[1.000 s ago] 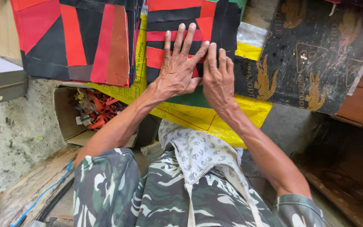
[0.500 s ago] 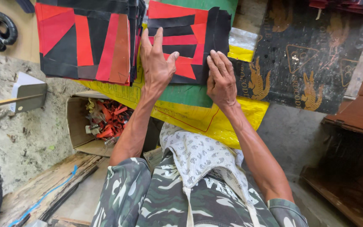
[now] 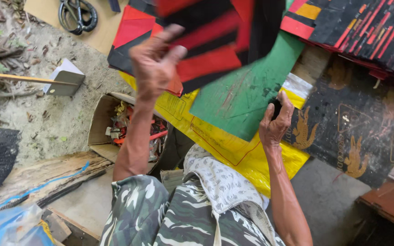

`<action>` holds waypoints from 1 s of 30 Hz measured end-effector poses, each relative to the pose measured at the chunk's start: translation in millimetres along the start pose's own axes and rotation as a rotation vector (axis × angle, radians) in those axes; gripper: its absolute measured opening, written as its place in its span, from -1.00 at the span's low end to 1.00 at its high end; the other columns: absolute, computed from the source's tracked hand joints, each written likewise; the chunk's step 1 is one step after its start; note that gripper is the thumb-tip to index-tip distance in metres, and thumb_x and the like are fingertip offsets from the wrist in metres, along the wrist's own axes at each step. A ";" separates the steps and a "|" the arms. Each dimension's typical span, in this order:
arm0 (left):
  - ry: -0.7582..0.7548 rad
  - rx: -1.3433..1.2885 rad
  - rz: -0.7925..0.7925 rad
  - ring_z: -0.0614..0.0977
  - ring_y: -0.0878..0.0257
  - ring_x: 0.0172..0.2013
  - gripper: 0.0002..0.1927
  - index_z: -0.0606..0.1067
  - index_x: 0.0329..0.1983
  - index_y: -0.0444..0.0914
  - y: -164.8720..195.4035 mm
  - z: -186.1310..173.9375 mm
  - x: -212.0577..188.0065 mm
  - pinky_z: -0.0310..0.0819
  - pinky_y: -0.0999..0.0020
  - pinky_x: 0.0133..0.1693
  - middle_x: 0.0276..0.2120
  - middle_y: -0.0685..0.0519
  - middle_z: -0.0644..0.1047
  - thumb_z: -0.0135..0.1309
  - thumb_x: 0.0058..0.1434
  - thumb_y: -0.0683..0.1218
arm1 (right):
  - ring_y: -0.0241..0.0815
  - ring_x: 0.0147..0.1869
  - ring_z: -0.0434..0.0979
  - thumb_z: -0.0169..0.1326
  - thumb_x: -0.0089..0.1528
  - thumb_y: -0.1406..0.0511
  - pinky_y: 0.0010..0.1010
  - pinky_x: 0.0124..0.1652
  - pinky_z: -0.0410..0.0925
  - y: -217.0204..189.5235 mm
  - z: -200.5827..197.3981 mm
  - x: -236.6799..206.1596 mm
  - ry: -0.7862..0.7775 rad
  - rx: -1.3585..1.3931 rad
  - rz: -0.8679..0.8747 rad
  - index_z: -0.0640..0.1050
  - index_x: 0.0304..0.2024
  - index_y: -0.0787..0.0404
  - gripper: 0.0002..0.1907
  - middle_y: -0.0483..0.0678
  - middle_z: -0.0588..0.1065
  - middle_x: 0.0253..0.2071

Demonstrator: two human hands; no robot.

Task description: The person aligns black rubber strips against patterned red, orange and black rubber sheets on the work table, presses the pieces together, and stacks the matched sheets with a pile of finished sheets. They work through the stack one sheet at a time by hand.

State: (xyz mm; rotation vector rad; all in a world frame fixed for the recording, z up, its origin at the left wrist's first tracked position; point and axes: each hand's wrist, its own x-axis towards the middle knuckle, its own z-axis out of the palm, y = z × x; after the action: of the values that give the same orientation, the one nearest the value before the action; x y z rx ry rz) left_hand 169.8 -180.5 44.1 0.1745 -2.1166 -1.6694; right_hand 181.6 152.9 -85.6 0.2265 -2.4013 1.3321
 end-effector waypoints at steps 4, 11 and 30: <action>0.340 -0.025 0.038 0.72 0.30 -0.11 -0.54 0.43 0.25 -0.49 -30.1 -42.3 -8.7 0.68 0.47 -0.08 0.08 -0.23 0.61 0.20 0.30 -0.36 | 0.18 0.19 0.46 0.07 0.36 0.45 -0.08 0.23 0.32 5.9 1.0 0.6 -0.046 -0.103 -0.079 0.45 0.24 0.34 -0.62 0.19 0.51 0.10; 0.468 0.152 -0.036 0.66 0.39 -0.09 -0.46 0.36 0.31 -0.58 -111.4 -39.2 -54.9 0.64 0.50 -0.08 0.20 -0.31 0.52 0.23 0.30 -0.34 | 0.19 0.20 0.46 0.07 0.34 0.47 -0.07 0.24 0.31 1.7 -1.0 2.9 -0.081 -0.139 -0.091 0.48 0.20 0.34 -0.64 0.19 0.50 0.11; -0.067 0.543 0.147 0.54 -0.13 0.19 -0.45 0.44 0.22 -0.35 22.4 47.1 -20.5 0.43 0.10 0.23 0.16 -0.23 0.49 0.33 0.17 -0.23 | 0.10 -0.02 0.51 0.10 0.29 0.51 -0.18 0.03 0.39 6.9 -50.9 69.4 -0.214 -0.179 0.021 0.55 0.09 0.33 -0.70 0.16 0.51 -0.05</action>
State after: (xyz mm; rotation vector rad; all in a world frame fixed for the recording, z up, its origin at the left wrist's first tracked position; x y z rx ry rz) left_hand 172.7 -125.0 51.7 0.1214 -2.5212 -1.0019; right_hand 128.9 202.6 -38.6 0.3092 -2.6897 1.1433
